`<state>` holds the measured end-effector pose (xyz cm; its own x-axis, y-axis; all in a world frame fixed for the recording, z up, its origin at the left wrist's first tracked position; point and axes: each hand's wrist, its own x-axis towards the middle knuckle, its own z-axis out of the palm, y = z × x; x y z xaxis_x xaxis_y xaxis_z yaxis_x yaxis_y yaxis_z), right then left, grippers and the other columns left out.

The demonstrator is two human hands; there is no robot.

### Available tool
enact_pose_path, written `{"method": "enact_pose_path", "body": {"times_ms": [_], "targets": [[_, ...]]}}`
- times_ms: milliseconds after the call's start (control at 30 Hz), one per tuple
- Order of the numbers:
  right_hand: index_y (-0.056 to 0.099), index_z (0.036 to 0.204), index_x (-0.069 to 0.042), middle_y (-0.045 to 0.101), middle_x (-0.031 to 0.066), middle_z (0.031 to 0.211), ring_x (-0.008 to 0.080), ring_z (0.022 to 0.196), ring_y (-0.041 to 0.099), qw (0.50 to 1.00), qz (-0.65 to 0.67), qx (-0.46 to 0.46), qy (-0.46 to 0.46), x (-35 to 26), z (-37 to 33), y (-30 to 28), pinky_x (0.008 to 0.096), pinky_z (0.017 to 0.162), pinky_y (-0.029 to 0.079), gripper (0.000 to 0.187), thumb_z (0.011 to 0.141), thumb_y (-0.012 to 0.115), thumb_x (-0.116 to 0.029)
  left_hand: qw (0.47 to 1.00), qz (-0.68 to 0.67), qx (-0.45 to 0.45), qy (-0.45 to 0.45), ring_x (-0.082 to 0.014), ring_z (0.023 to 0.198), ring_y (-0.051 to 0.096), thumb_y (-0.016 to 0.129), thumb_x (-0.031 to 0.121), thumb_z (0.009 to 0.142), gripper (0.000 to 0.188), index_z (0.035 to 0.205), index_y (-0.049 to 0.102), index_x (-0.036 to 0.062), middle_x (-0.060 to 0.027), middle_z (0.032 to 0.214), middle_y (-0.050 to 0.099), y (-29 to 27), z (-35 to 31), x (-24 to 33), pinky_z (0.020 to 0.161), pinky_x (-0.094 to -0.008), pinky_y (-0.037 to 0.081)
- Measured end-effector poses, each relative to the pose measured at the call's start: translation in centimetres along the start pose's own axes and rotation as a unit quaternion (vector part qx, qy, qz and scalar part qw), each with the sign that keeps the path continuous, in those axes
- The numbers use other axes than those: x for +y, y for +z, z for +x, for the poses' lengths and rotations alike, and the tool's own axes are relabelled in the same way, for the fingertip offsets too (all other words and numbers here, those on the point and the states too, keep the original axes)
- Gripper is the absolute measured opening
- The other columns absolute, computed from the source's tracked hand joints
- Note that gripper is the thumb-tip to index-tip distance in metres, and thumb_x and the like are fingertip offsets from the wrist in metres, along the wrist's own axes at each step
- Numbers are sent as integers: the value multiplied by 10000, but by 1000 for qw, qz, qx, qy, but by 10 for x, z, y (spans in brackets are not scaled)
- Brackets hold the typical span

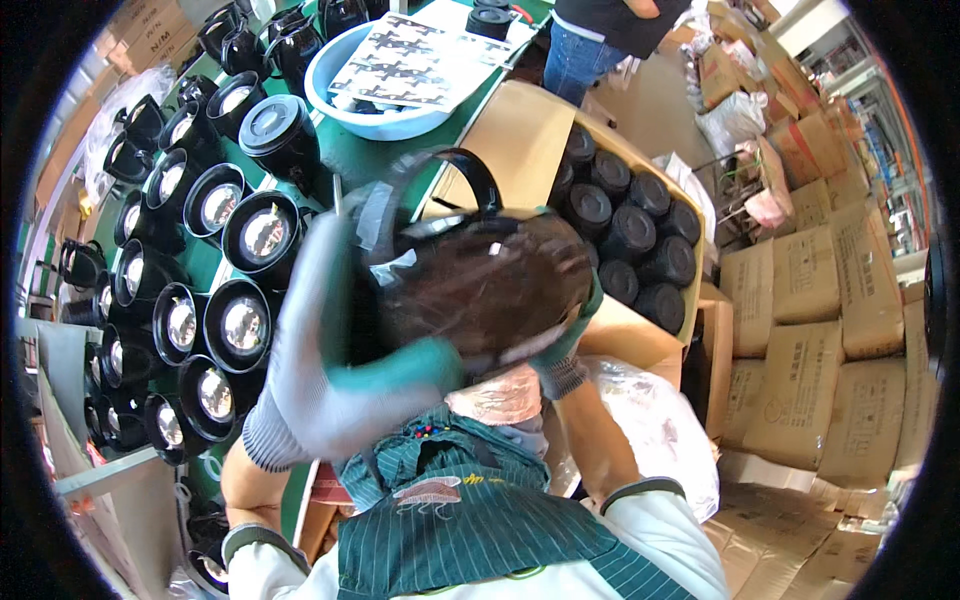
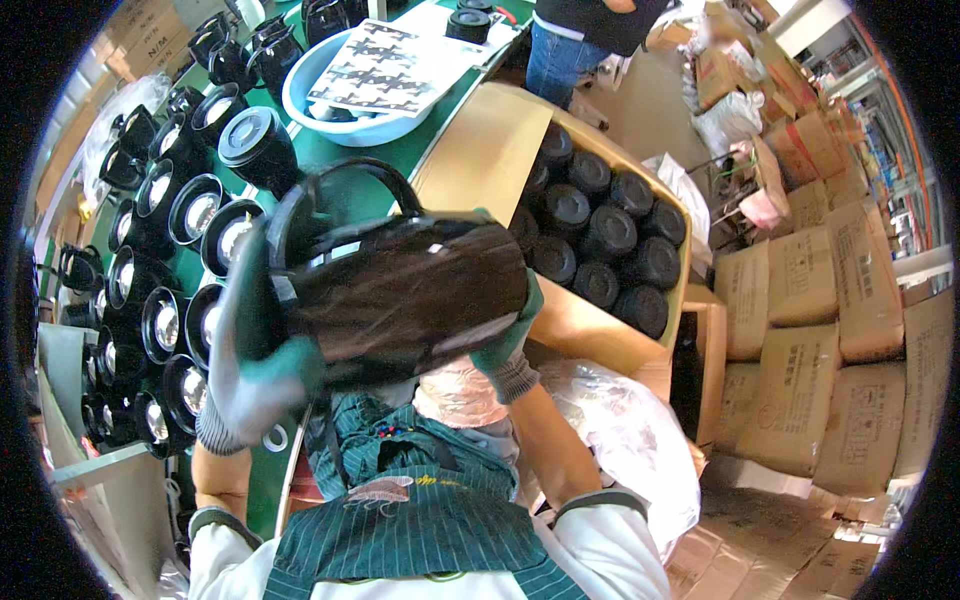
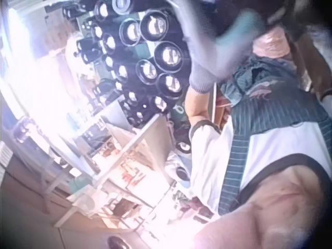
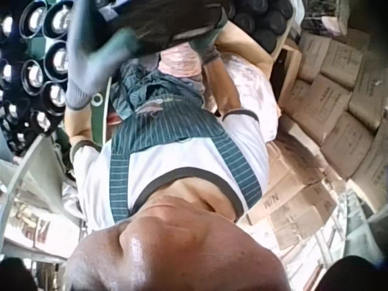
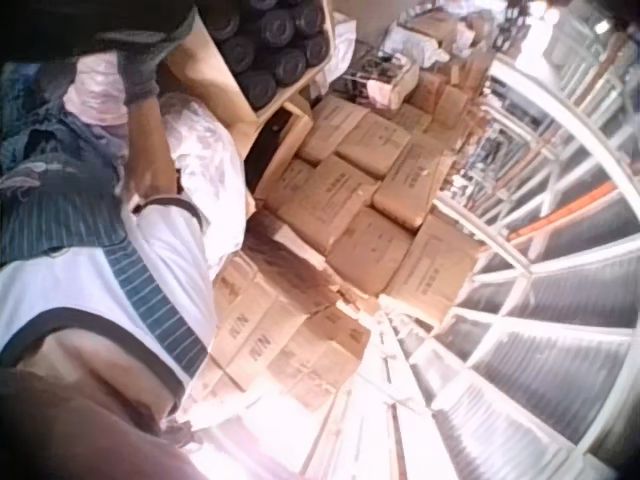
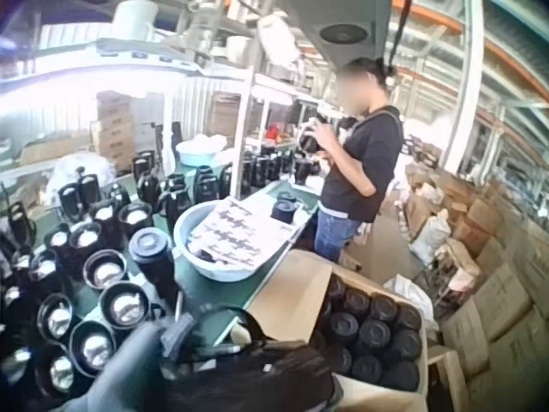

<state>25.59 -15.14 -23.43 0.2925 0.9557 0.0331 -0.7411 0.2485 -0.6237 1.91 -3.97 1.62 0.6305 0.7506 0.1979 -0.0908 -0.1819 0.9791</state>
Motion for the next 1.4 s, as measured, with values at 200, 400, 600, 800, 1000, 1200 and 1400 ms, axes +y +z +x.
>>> {"method": "enact_pose_path", "body": {"times_ms": [200, 400, 600, 800, 1000, 1200, 1400], "targets": [[400, 1542, -27, 541, 146, 1483, 273, 1311, 573, 999, -41, 15, 9, 12, -8, 12, 416, 1108, 490, 609, 1066, 493, -395, 967, 155, -163, 122, -347, 1464, 425, 986, 381, 624, 1322, 1601, 229, -90, -231, 1606, 364, -4, -1, 0, 1212, -475, 331], [388, 1551, -30, 536, 159, 1492, 294, 1325, 566, 999, -44, 23, 18, 13, -9, 17, 433, 1126, 480, 657, 1062, 461, -463, 973, 131, -127, 142, -434, 1428, 448, 980, 471, 592, 1299, 1557, 321, -97, -279, 1553, 426, -5, -4, -6, 1187, -518, 342], [377, 1561, -34, 531, 172, 1500, 314, 1340, 559, 998, -44, 46, 4, 5, -3, 10, 450, 1144, 469, 708, 1059, 428, -531, 992, 48, -94, 73, -366, 1444, 463, 909, 324, 659, 1162, 1573, 318, -84, -246, 1561, 446, -15, -9, -10, 1208, -462, 328], [402, 1550, -20, 522, 193, 1500, 333, 1339, 547, 921, -346, 20, -179, -71, 12, 91, 466, 1165, 427, 831, 995, 482, -632, 938, -294, 35, -182, -283, 1418, 492, 623, 435, 985, 818, 1600, 311, -5, -197, 1546, 471, -25, -19, -33, 1215, -421, 351], [528, 1476, 9, 465, 272, 1486, 445, 1303, 478, 599, -719, -153, -317, -98, 18, 165, 542, 1104, 364, 995, 796, 639, -709, 852, -485, 107, -168, -277, 1187, 662, 438, 416, 1110, 493, 1360, 604, 25, -159, 1304, 682, -46, -14, -142, 1066, -459, 525], [491, 1496, -79, 431, 249, 1443, 470, 1310, 454, 659, -697, -129, -251, -101, 18, 174, 574, 1124, 369, 1032, 642, 797, -571, 952, -215, 202, -79, -242, 1173, 657, 409, 263, 1111, 410, 1313, 616, -27, -148, 1262, 693, -42, -18, -131, 1056, -409, 529], [492, 1478, -25, 492, 233, 1437, 392, 1339, 485, 843, -419, -92, -324, -54, 39, 138, 503, 1154, 364, 870, 772, 701, -489, 955, -209, 210, 3, -207, 1100, 670, 525, 144, 1054, 334, 1279, 635, -78, -148, 1211, 707, -54, -7, -65, 1039, -349, 504]]}}
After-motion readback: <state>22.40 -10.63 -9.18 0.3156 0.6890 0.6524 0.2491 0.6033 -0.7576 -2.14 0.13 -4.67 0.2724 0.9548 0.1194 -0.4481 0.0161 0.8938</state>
